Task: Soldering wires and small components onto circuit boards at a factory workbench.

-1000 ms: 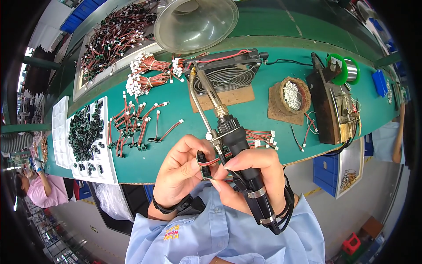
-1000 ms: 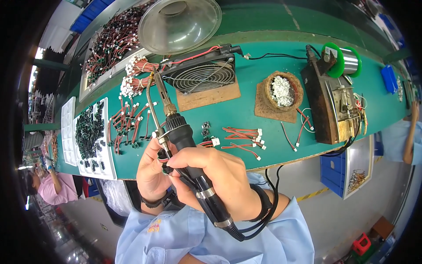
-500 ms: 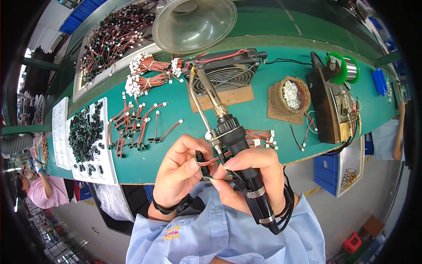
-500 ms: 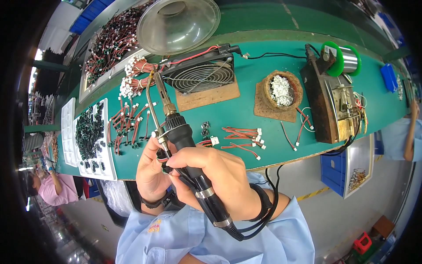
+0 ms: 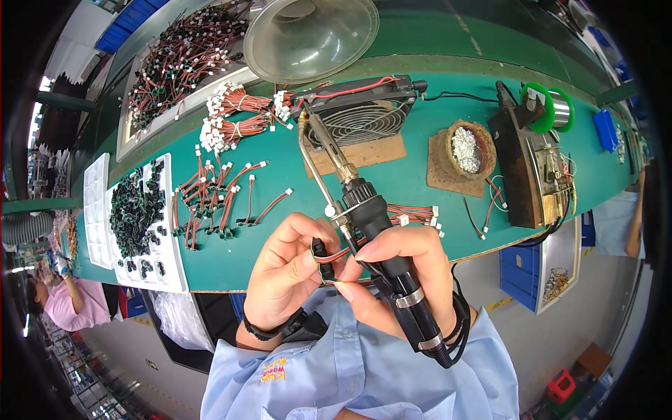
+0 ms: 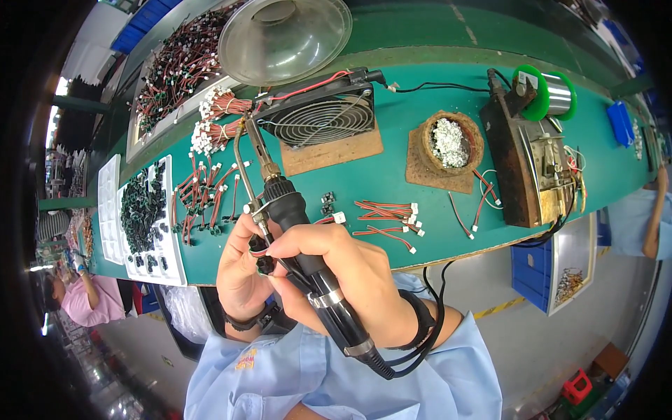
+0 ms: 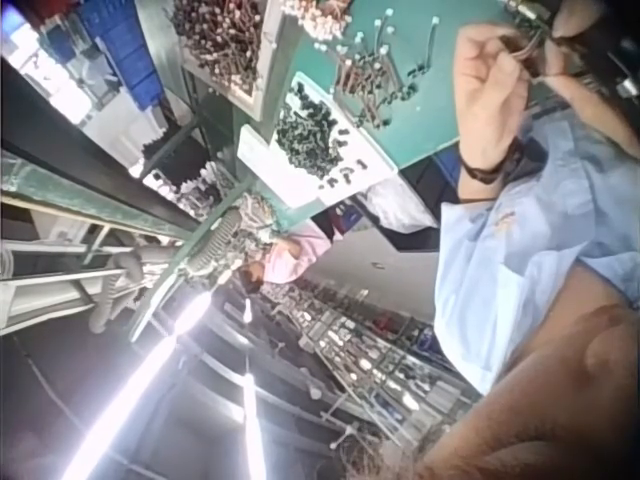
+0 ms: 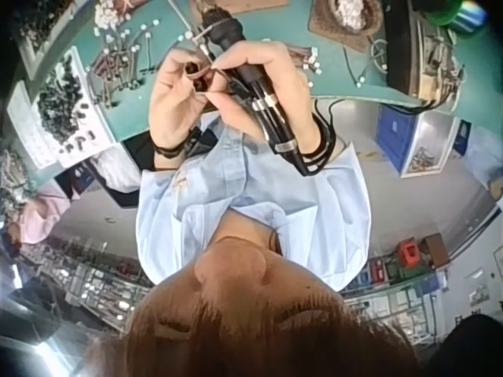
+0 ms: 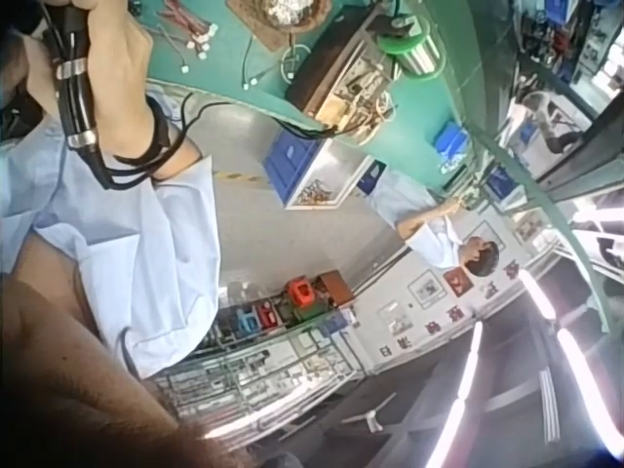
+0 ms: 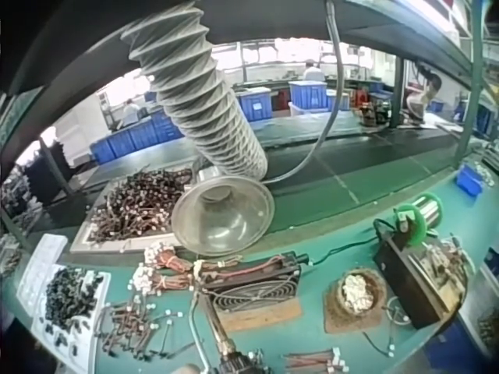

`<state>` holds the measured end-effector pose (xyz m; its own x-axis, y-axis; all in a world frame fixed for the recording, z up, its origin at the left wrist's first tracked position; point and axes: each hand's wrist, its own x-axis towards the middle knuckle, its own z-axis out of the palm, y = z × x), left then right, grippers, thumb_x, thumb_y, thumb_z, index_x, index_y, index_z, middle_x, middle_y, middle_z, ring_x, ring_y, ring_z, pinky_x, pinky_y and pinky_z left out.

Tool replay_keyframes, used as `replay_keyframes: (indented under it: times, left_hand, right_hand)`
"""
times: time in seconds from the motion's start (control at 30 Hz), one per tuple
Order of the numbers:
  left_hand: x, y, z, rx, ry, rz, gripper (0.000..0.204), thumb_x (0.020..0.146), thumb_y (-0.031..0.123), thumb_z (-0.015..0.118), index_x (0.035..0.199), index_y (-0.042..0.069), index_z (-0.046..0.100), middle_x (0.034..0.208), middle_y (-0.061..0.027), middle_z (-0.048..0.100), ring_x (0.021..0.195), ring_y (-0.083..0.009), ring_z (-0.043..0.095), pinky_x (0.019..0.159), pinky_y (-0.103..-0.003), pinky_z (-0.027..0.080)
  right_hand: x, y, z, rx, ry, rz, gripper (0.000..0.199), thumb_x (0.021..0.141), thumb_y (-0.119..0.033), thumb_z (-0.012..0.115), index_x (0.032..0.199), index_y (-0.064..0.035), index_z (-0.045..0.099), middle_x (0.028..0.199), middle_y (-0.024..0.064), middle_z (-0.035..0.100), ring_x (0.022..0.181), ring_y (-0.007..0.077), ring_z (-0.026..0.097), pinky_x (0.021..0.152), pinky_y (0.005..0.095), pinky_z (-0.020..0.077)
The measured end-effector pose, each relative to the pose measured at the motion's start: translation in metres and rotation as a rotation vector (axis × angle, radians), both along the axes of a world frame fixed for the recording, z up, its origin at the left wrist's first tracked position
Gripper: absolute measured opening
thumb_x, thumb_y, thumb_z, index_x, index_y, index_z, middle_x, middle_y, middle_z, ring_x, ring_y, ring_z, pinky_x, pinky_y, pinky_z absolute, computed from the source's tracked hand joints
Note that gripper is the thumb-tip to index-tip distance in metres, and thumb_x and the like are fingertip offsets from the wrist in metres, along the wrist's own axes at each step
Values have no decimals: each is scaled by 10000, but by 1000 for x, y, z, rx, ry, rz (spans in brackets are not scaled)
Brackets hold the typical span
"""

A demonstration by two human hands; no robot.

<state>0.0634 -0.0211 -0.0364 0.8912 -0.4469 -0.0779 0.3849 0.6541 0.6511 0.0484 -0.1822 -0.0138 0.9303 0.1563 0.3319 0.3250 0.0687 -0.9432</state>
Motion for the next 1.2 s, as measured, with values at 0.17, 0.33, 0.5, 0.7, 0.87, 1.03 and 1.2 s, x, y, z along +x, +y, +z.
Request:
replay_keyframes:
  times: [0.17, 0.33, 0.5, 0.7, 0.87, 1.03, 1.2]
  left_hand:
    - [-1, 1, 1, 32, 10, 7, 219, 874, 159, 565, 1012, 27, 459, 953, -87, 519, 861, -172, 528, 738, -300, 435]
    - [-1, -1, 2, 51, 15, 10, 231, 870, 164, 571, 1018, 29, 458, 960, -87, 517, 863, -172, 529, 740, -298, 437]
    - [-1, -1, 4, 53, 34, -1, 237, 869, 168, 574, 1021, 27, 460, 964, -88, 515, 860, -174, 531, 737, -296, 439]
    - [-1, -1, 3, 54, 37, -7, 247, 867, 177, 579, 1022, 25, 462, 964, -89, 515, 852, -173, 533, 733, -296, 441]
    - [-2, -3, 4, 61, 37, 17, 247, 867, 178, 582, 1021, 28, 463, 955, -90, 517, 846, -168, 531, 725, -291, 439]
    - [-3, -3, 4, 51, 44, 24, 229, 870, 166, 578, 1017, 32, 465, 941, -90, 522, 837, -162, 528, 717, -286, 436]
    - [-3, -3, 4, 60, 47, 24, 211, 872, 157, 574, 1007, 33, 470, 926, -89, 530, 833, -159, 529, 722, -286, 436]
  right_hand:
    - [-1, 0, 1, -2, -8, 0, 454, 723, 80, 664, 1053, -43, 377, 812, 113, 594, 744, 146, 605, 641, 276, 487]
    - [-1, -1, 2, -24, -37, -30, 456, 718, 78, 669, 1050, -44, 380, 814, 112, 597, 748, 145, 606, 632, 268, 488]
    - [-3, 7, -3, 132, 7, -157, 395, 640, 59, 695, 993, -21, 538, 845, 95, 616, 663, 181, 628, 601, 275, 501]
    - [0, -1, 2, 16, -48, -79, 433, 684, 78, 677, 1030, -30, 440, 827, 105, 604, 717, 159, 615, 627, 272, 492]
    - [1, -2, 1, 23, -22, -7, 443, 719, 82, 663, 1048, -32, 390, 819, 110, 593, 728, 141, 606, 636, 271, 487]
    - [0, -2, 0, 21, -13, 4, 436, 729, 76, 658, 1052, -33, 385, 820, 112, 587, 722, 140, 604, 634, 273, 485]
    - [0, -2, 0, 49, 27, 18, 428, 735, 68, 657, 1050, -31, 385, 818, 111, 582, 721, 137, 602, 626, 268, 482]
